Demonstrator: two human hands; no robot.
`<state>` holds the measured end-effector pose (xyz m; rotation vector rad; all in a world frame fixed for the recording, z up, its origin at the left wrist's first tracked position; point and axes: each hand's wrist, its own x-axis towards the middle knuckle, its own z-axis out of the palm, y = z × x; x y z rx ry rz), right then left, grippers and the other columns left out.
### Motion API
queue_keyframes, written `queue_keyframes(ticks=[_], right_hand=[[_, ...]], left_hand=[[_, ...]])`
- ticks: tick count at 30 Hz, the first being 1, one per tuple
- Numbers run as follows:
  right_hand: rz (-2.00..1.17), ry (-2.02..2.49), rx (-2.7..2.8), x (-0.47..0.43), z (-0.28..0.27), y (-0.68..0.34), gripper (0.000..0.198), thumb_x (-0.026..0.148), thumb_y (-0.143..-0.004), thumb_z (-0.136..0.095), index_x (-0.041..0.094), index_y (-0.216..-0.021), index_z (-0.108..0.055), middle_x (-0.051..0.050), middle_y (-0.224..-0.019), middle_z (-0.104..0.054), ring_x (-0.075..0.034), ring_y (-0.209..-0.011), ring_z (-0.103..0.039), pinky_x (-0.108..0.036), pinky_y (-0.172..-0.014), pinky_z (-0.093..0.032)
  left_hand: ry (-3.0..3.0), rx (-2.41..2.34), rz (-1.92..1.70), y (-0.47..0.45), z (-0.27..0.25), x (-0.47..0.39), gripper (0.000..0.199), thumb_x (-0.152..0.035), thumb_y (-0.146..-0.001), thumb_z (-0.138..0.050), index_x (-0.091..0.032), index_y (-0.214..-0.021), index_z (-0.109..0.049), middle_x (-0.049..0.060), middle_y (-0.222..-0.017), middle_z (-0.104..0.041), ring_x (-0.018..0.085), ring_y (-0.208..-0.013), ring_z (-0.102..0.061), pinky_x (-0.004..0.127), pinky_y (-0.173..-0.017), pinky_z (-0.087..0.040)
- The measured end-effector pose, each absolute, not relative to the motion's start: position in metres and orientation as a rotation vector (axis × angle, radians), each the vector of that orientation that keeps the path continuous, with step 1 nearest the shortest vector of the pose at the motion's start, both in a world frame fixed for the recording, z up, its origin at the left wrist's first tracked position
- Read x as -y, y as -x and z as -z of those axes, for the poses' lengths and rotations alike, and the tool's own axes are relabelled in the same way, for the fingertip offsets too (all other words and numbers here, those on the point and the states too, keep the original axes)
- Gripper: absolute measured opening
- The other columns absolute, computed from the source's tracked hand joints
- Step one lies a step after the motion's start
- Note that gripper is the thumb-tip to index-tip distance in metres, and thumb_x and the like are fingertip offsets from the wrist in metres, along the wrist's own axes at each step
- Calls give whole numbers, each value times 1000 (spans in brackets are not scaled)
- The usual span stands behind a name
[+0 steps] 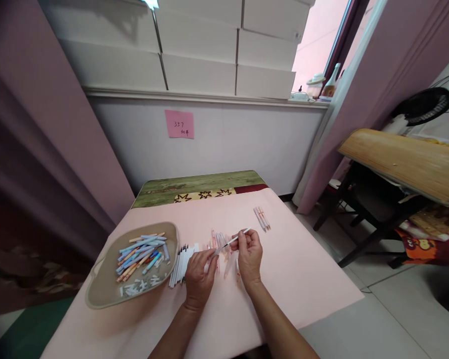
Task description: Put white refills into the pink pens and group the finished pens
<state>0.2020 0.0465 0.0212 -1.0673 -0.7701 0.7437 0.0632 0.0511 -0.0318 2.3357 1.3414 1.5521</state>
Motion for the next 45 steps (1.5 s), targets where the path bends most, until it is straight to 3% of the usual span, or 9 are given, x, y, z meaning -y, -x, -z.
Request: queue_keyframes(ticks=[15, 22, 25, 29, 33, 37, 41, 45], right_hand=[[-682, 1209, 1038, -39, -15, -195, 21, 39, -83, -63, 20, -80, -55, 2, -63, -61, -13, -57, -60, -23, -56, -48], [-698, 1316, 1085, -44, -24, -224, 33, 46, -82, -58, 18, -97, -63, -5, -84, -67, -13, -56, -60, -24, -51, -45], [-552, 1522, 1034, -47, -22, -242, 35, 50, -84, -51, 18, -82, -63, -2, -69, -64, -13, -50, -55, -24, -51, -42], [-454, 1773, 1316, -49, -14, -244, 33, 47, -77, -60, 21, -58, -60, 0, -52, -59, -14, -48, -52, -24, -50, -34], [-446, 1906, 1362, -55, -4, -229, 32, 46, -65, -72, 22, -48, -58, -2, -47, -58, -16, -48, -51, -25, -48, -27], [-508, 1884, 1303, -61, 1, -221, 30, 34, -57, -76, 21, -42, -54, -2, -42, -55, -15, -45, -50, -25, -47, -26], [-624, 1739, 1247, -56, -4, -225, 31, 32, -62, -71, 20, -41, -52, 0, -40, -53, -13, -42, -49, -23, -45, -30], [-808, 1516, 1127, -53, -17, -228, 32, 47, -77, -59, 18, -62, -59, -2, -56, -62, -14, -47, -57, -23, -46, -41]], left_hand=[[-2344, -1322, -1516, -61, 30, -49, 14, -19, -87, -56, -19, -99, -62, 6, -88, -69, 20, -83, -61, 35, -76, -44], [-2250, -1373, -1583, -59, 35, -50, 16, -19, -87, -55, -18, -102, -60, 6, -85, -68, 19, -80, -61, 33, -74, -46], [-2189, -1403, -1595, -59, 37, -52, 14, -21, -88, -55, -18, -101, -59, 6, -83, -66, 19, -76, -60, 33, -73, -46], [-2139, -1420, -1576, -60, 37, -52, 13, -23, -88, -53, -18, -99, -59, 6, -85, -66, 19, -76, -60, 33, -73, -46], [-2118, -1416, -1562, -60, 35, -51, 14, -24, -88, -54, -18, -99, -59, 5, -84, -66, 19, -75, -60, 33, -73, -47], [-2111, -1394, -1567, -60, 34, -49, 13, -24, -87, -55, -18, -98, -60, 5, -80, -65, 18, -74, -60, 32, -72, -47], [-2011, -1347, -1523, -60, 32, -44, 13, -24, -84, -57, -19, -96, -62, 4, -77, -64, 17, -71, -60, 28, -67, -47], [-1724, -1218, -1369, -63, 26, -37, 14, -29, -83, -58, -19, -92, -63, 2, -74, -65, 14, -62, -57, 25, -60, -45]])
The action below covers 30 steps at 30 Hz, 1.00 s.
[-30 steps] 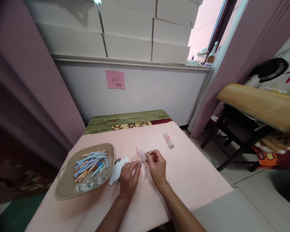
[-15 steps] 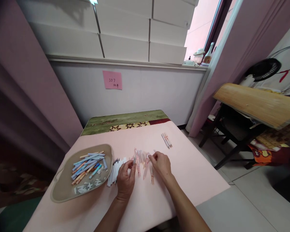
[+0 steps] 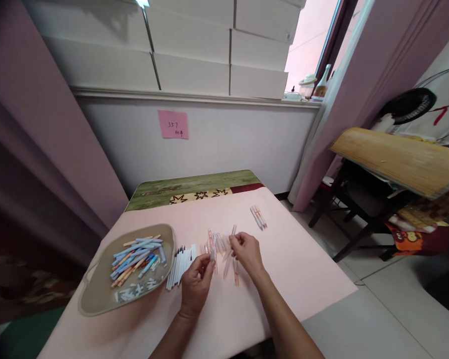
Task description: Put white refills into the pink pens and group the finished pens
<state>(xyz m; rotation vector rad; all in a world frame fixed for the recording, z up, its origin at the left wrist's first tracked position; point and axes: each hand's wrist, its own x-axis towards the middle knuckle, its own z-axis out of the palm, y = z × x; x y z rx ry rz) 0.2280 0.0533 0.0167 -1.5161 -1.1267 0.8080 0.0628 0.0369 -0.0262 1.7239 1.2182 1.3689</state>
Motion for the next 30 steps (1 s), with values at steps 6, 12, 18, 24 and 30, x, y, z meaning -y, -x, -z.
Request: queue_keyframes(ticks=[6, 12, 18, 24, 30], right_hand=[[-980, 1233, 904, -58, -30, -222, 34, 48, -78, -60, 16, -87, -60, -8, -87, -69, -15, -68, -65, -24, -58, -51], [-1132, 1061, 809, -54, -30, -221, 33, 45, -75, -68, 16, -87, -63, -5, -82, -68, -12, -65, -61, -22, -60, -48], [-1115, 1085, 923, -51, -28, -219, 34, 47, -75, -68, 16, -90, -67, -3, -77, -66, -12, -64, -59, -24, -63, -48], [-1124, 1124, 1056, -48, -33, -214, 31, 42, -75, -68, 16, -92, -71, 1, -67, -62, -12, -61, -56, -24, -61, -46], [-1260, 1118, 1146, -43, -29, -213, 35, 48, -78, -65, 16, -88, -73, -2, -71, -67, -14, -66, -61, -29, -70, -49]], left_hand=[[-1320, -981, -1195, -63, 18, -37, 17, -34, -79, -62, -17, -83, -63, 0, -64, -61, 13, -60, -55, 23, -57, -42], [-1279, -963, -1168, -62, 16, -38, 16, -33, -74, -66, -17, -79, -65, -2, -61, -58, 13, -60, -53, 23, -57, -40], [-1292, -957, -1169, -62, 15, -38, 16, -33, -74, -66, -17, -77, -66, -2, -60, -57, 13, -59, -52, 24, -56, -40], [-1239, -921, -1118, -60, 16, -39, 18, -34, -74, -67, -16, -77, -65, -2, -60, -56, 10, -55, -47, 21, -51, -35], [-927, -760, -1026, -61, 15, -39, 24, -37, -72, -68, -14, -81, -66, -1, -61, -56, 6, -48, -41, 18, -42, -25]])
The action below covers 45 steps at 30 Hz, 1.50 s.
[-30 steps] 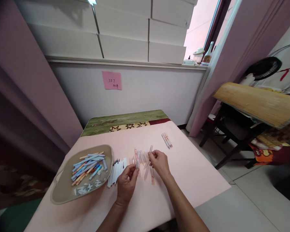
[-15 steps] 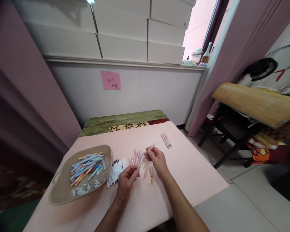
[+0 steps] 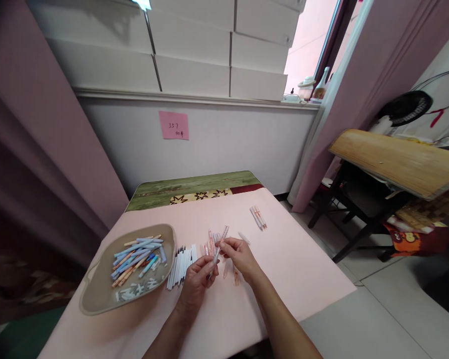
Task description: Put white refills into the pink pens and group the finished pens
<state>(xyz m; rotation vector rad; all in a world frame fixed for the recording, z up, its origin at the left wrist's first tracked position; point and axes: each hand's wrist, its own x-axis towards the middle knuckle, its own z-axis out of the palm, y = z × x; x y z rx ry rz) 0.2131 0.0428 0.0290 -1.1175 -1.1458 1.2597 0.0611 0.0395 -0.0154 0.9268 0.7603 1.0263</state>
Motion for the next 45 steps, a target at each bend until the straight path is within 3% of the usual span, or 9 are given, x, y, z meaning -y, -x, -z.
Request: queue_keyframes(ticks=[4, 10, 19, 24, 30, 35, 41, 45], right_hand=[[-1340, 1063, 1127, -42, -27, -212, 36, 49, -77, -66, 16, -89, -73, -4, -80, -70, -14, -67, -61, -31, -73, -50], [-1431, 1002, 1101, -39, -30, -210, 34, 49, -76, -68, 17, -88, -73, -2, -73, -69, -15, -69, -62, -34, -78, -49], [-1444, 982, 1002, -36, -28, -201, 28, 43, -71, -75, 17, -75, -65, 2, -63, -62, -11, -57, -56, -24, -58, -46], [-1467, 966, 981, -37, -24, -199, 39, 52, -78, -64, 14, -83, -69, -3, -73, -66, -12, -62, -58, -28, -64, -48], [-1464, 994, 956, -39, -22, -199, 33, 46, -68, -77, 15, -75, -65, 2, -62, -60, -11, -57, -52, -25, -60, -44], [-1503, 962, 908, -39, -23, -197, 38, 54, -77, -65, 18, -89, -68, -3, -82, -66, -16, -76, -59, -30, -76, -44], [-1422, 1023, 941, -40, -19, -197, 33, 46, -69, -76, 16, -72, -65, 2, -64, -59, -11, -61, -52, -26, -65, -42], [-1476, 970, 904, -39, -19, -196, 37, 53, -77, -66, 17, -85, -67, -2, -78, -65, -13, -72, -58, -28, -74, -44]], left_hand=[[-813, -693, -981, -61, 12, -39, 27, -38, -73, -68, -13, -84, -67, 2, -63, -60, 6, -47, -42, 19, -42, -24], [-763, -633, -925, -60, 9, -37, 29, -38, -74, -67, -12, -84, -68, 4, -65, -63, 6, -45, -43, 20, -41, -24], [-778, -592, -930, -60, 11, -37, 21, -32, -75, -69, -12, -83, -67, 5, -65, -65, 6, -47, -45, 20, -46, -27], [-748, -619, -938, -60, 11, -38, 23, -33, -73, -70, -12, -82, -66, 4, -64, -65, 6, -48, -44, 20, -47, -28], [-760, -620, -939, -60, 10, -38, 22, -33, -74, -70, -12, -80, -67, 4, -64, -64, 6, -49, -44, 20, -47, -28], [-743, -614, -965, -60, 11, -39, 20, -31, -75, -69, -12, -81, -67, 4, -65, -64, 6, -50, -43, 19, -48, -28], [-778, -610, -953, -60, 13, -39, 20, -31, -76, -68, -12, -83, -66, 5, -65, -65, 7, -51, -44, 20, -49, -30], [-757, -631, -967, -60, 12, -39, 22, -32, -73, -70, -12, -81, -66, 4, -65, -64, 7, -51, -45, 20, -49, -31]])
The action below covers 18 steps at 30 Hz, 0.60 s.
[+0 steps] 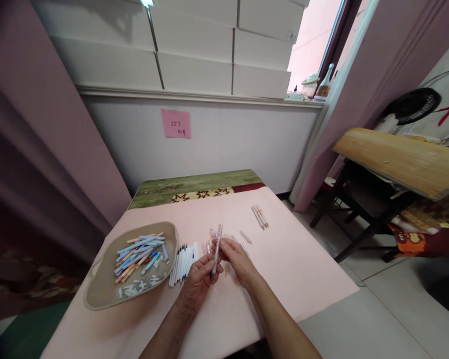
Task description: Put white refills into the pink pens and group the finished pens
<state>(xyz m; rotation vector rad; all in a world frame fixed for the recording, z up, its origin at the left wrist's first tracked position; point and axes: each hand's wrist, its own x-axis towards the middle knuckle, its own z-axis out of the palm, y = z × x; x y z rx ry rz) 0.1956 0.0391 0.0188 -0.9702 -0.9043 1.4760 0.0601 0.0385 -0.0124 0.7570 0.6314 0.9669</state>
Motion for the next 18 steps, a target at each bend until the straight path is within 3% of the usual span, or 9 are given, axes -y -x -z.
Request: queue_keyframes(ticks=[2, 6, 12, 18], right_hand=[[-1508, 944, 914, -39, -17, -195, 38, 53, -77, -66, 17, -88, -68, -3, -79, -66, -14, -70, -58, -27, -70, -45], [-1502, 976, 924, -39, -13, -195, 33, 48, -70, -74, 17, -79, -64, 2, -63, -59, -10, -48, -48, -24, -51, -40], [-1474, 956, 876, -38, -17, -193, 34, 51, -77, -66, 16, -80, -65, -1, -71, -63, -12, -65, -56, -26, -67, -45], [-1475, 955, 876, -37, -16, -192, 29, 44, -71, -75, 18, -76, -62, 3, -64, -59, -10, -51, -50, -23, -50, -39]], left_hand=[[-757, -636, -974, -60, 12, -39, 23, -33, -73, -71, -12, -80, -66, 4, -65, -64, 7, -51, -45, 20, -49, -31], [-780, -633, -967, -60, 13, -39, 22, -33, -73, -71, -12, -80, -66, 5, -65, -64, 7, -52, -45, 20, -49, -31], [-752, -664, -980, -60, 14, -41, 21, -31, -71, -73, -13, -79, -66, 4, -64, -64, 7, -52, -45, 20, -50, -31], [-761, -670, -994, -60, 18, -42, 22, -29, -68, -75, -14, -79, -64, 3, -64, -64, 7, -52, -46, 20, -51, -32]])
